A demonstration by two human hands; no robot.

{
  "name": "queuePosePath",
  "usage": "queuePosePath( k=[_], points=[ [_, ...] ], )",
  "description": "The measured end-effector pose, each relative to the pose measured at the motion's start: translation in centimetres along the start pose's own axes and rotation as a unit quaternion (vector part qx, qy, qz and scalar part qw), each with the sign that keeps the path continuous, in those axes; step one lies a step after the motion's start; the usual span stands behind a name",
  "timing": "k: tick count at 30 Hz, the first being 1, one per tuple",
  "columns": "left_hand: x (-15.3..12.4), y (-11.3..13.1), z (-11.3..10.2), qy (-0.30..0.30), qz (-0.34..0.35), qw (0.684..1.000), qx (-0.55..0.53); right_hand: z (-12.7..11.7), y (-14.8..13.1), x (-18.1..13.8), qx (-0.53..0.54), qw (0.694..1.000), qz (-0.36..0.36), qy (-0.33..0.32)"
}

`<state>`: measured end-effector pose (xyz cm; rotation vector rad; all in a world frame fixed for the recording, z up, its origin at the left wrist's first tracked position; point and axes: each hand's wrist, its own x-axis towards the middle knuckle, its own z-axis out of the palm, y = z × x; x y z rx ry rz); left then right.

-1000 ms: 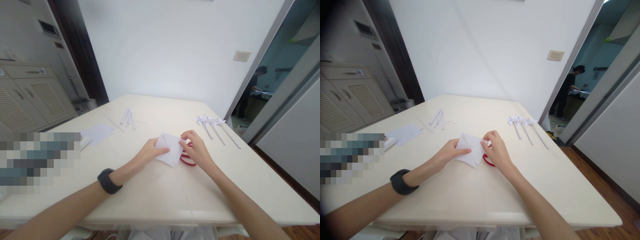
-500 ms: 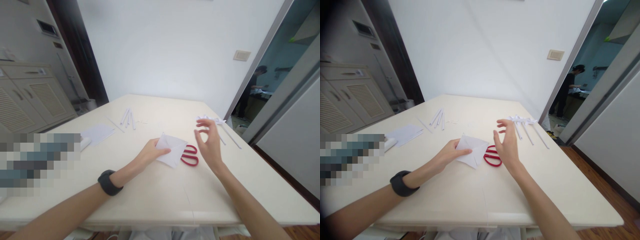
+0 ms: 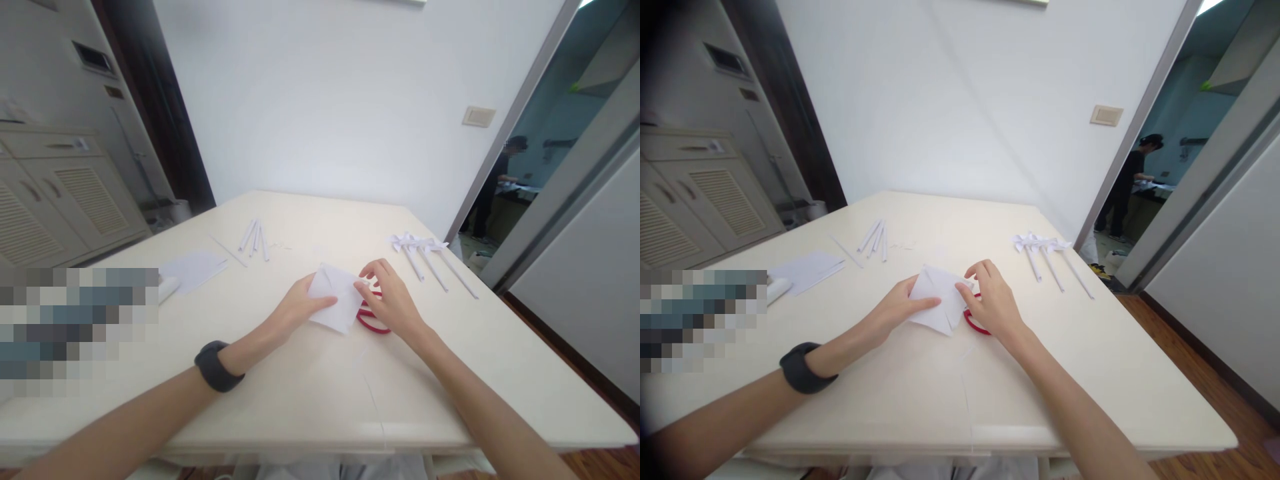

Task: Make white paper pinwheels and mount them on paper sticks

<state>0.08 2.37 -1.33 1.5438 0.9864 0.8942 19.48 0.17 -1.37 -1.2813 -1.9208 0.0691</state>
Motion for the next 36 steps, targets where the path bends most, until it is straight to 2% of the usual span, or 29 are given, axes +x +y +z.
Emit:
queuePosePath(
  k=[13,29,31,35,36],
  points=[
    [0.1,0.2,-0.3,-0.004,0.0,1.0,-0.002,-0.6,0.3,0.2,0.006,1.0,0.011,0.005],
    [0.2,0.0,-0.3,-0.001,-0.01,1.0,0.008,-1.0,0.3,0.4,0.043,0.999,-0.018,-0.002],
    [0.2,0.0,-0.3,0.002,-0.008,1.0,0.006,-1.5,0.2,0.4,0.045,0.998,-0.033,0.036],
    [0.1,0.0,-0.4,0.004,-0.005,1.0,0.001,-2.2,-0.3,-0.3,0.031,0.968,-0.108,0.225],
    [0.1,0.0,-0.4,0.003,-0.007,1.0,0.001,-2.1,-0.5,-0.5,0.026,0.962,-0.133,0.239]
  ],
)
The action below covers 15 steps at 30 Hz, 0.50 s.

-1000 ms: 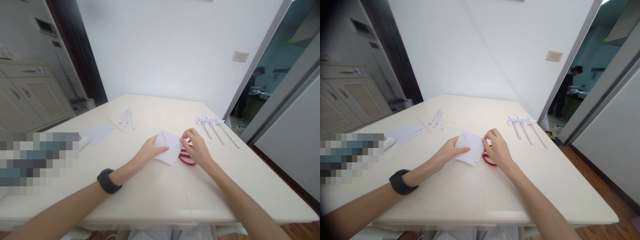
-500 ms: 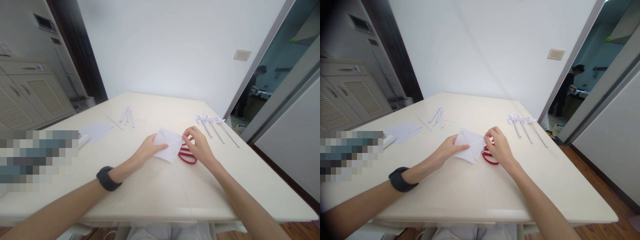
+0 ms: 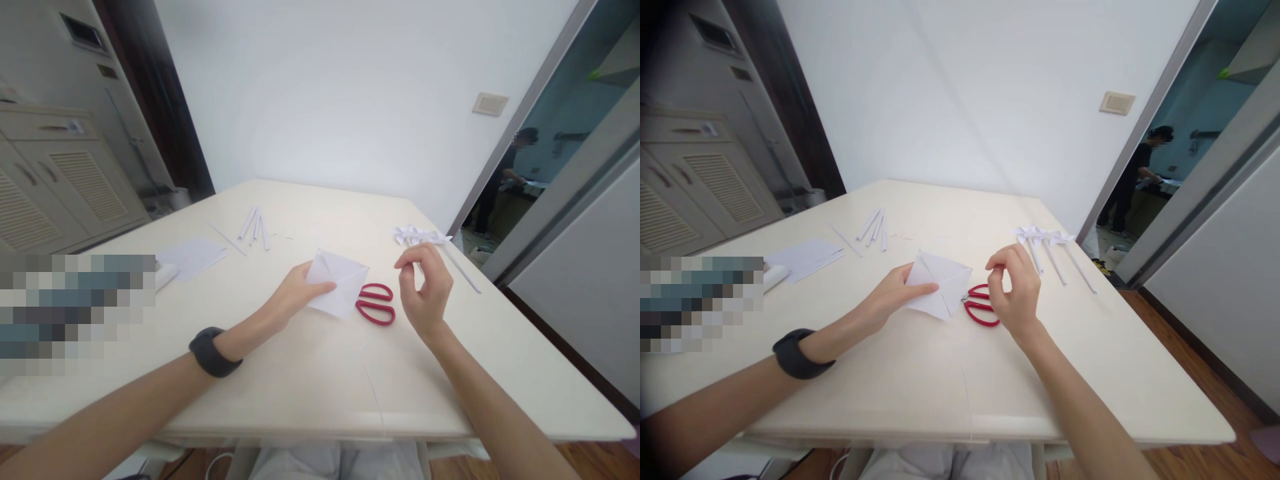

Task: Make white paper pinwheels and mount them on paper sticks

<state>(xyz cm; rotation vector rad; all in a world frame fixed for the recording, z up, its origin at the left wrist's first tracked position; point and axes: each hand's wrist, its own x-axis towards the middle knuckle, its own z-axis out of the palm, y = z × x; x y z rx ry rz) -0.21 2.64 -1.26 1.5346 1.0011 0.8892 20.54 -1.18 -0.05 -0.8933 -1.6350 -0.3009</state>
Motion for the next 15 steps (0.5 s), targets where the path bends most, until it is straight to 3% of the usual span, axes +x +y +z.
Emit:
queuePosePath(
  k=[1,4,6,15],
  points=[
    [0.0,0.0,0.0,-0.002,0.001,1.0,-0.002,0.1,-0.1,-0.3,-0.001,1.0,-0.027,-0.016],
    [0.0,-0.1,0.1,-0.011,0.012,1.0,-0.017,1.0,-0.2,-1.0,-0.032,0.984,-0.104,-0.142],
    [0.0,-0.2,0.1,-0.015,0.017,0.999,-0.025,1.4,0.0,-1.2,-0.05,0.978,-0.109,-0.17],
    [0.2,-0.6,0.2,-0.011,-0.016,1.0,0.004,1.6,0.5,-0.5,-0.083,0.975,0.09,-0.186]
  ],
)
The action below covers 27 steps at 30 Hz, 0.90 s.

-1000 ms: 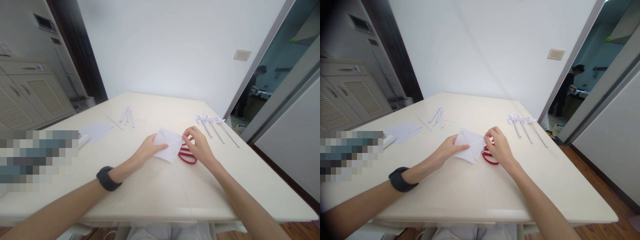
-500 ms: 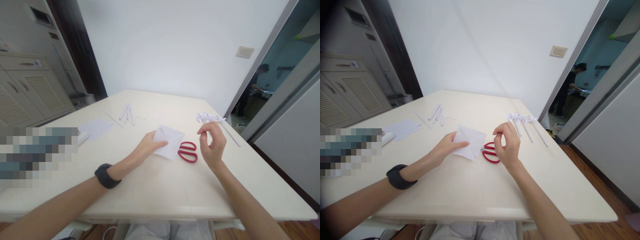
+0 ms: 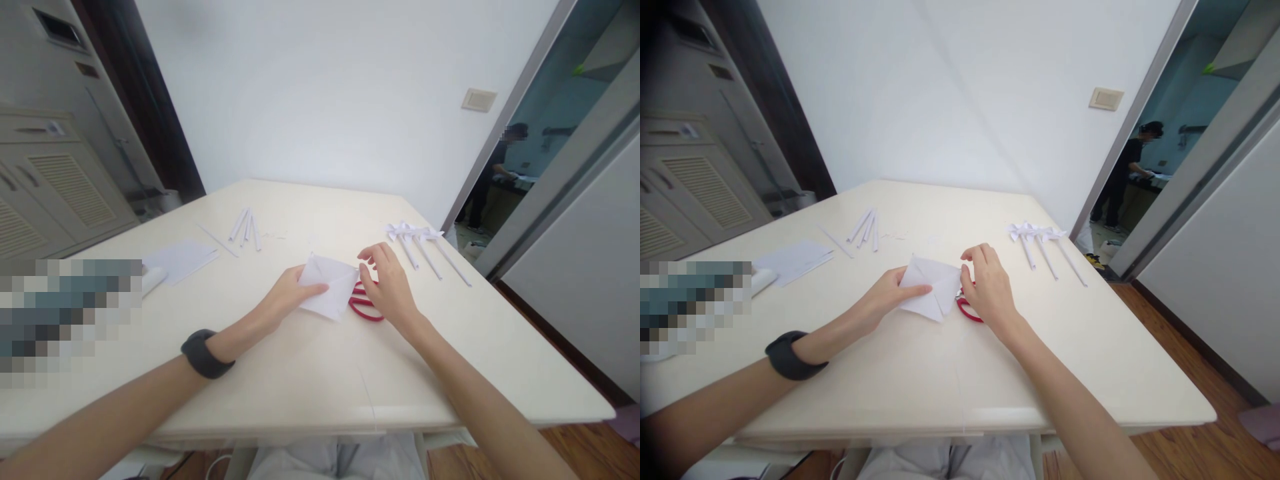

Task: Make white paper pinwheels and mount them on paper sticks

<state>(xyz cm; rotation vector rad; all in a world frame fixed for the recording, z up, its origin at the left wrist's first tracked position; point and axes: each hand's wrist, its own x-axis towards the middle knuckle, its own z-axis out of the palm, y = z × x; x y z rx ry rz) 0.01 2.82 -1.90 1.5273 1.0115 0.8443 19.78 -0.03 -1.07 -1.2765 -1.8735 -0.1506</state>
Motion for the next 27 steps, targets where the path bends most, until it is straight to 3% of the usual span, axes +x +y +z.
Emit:
queuePosePath(
  k=[4,10,18,27],
  points=[
    [-0.1,0.2,0.0,0.009,0.004,1.0,0.001,0.9,0.5,-0.3,0.006,0.999,0.031,-0.044],
    [-0.1,0.3,0.1,-0.002,-0.001,1.0,-0.021,0.9,0.6,-0.2,0.024,0.998,0.032,-0.05],
    [-0.2,0.5,-0.2,0.005,0.004,1.0,-0.013,0.4,-0.1,0.0,0.069,0.997,0.025,-0.03],
    [-0.2,0.5,0.1,-0.014,0.062,0.997,-0.054,0.0,-0.1,0.0,0.064,0.998,0.012,0.025]
  ],
)
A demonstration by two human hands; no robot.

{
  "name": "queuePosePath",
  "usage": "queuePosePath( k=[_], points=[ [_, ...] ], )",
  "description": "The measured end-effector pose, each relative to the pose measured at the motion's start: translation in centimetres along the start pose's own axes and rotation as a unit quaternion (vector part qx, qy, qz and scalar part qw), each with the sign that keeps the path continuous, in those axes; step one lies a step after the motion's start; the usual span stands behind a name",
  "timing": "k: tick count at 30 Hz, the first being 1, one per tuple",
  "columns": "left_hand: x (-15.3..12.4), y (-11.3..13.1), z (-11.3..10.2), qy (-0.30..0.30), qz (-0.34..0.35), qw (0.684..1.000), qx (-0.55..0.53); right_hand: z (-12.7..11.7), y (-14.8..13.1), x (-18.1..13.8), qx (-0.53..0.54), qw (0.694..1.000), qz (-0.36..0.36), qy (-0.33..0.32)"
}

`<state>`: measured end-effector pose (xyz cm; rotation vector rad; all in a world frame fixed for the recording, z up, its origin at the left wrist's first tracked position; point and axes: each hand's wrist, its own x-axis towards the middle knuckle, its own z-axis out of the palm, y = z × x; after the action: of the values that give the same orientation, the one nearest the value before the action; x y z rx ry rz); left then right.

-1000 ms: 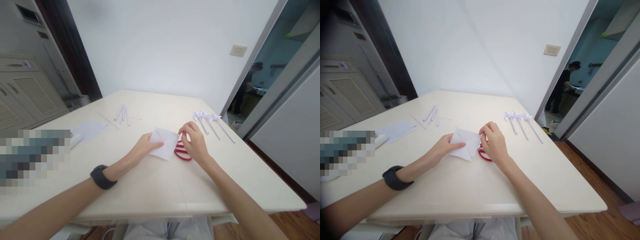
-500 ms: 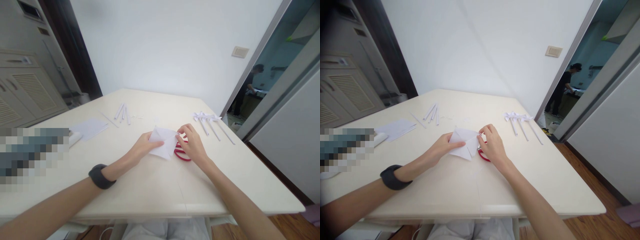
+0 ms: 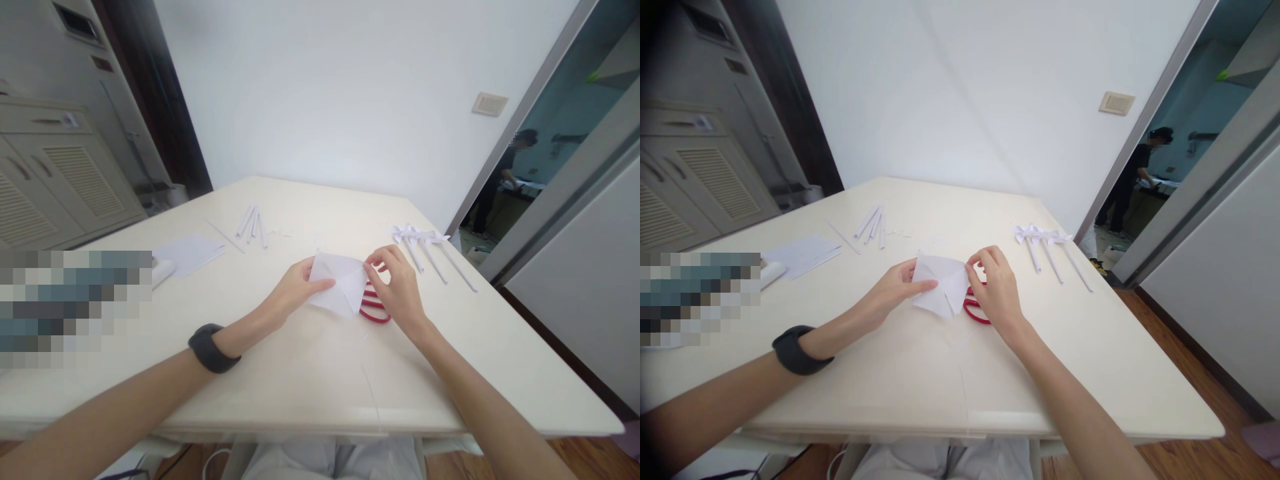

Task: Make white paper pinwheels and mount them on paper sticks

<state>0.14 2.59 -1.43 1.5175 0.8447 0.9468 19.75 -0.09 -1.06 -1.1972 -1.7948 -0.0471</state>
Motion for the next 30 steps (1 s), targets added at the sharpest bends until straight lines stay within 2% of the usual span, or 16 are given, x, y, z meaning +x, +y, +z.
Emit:
queuePosePath(
  k=[5,10,14,19,23,30],
  points=[
    [-0.1,0.1,0.2,0.004,-0.008,1.0,-0.005,-0.1,-0.5,-0.1,-0.062,0.998,-0.023,0.022],
    [-0.1,-0.1,0.1,0.002,-0.011,1.0,0.012,0.2,-0.7,-0.3,-0.116,0.992,-0.04,0.009],
    [-0.2,-0.1,0.0,0.008,-0.012,1.0,0.027,0.6,-1.0,-0.4,-0.107,0.99,-0.091,0.009],
    [-0.2,-0.2,0.0,0.046,-0.017,0.997,0.06,0.8,-1.5,-0.8,-0.076,0.989,-0.129,-0.002],
    [-0.1,-0.2,0.0,0.041,-0.015,0.997,0.062,1.0,-1.5,-1.0,-0.073,0.987,-0.14,-0.025],
    [-0.2,0.1,0.2,0.027,-0.008,0.998,0.059,1.0,-1.3,-0.8,-0.091,0.978,-0.188,-0.018]
  ],
)
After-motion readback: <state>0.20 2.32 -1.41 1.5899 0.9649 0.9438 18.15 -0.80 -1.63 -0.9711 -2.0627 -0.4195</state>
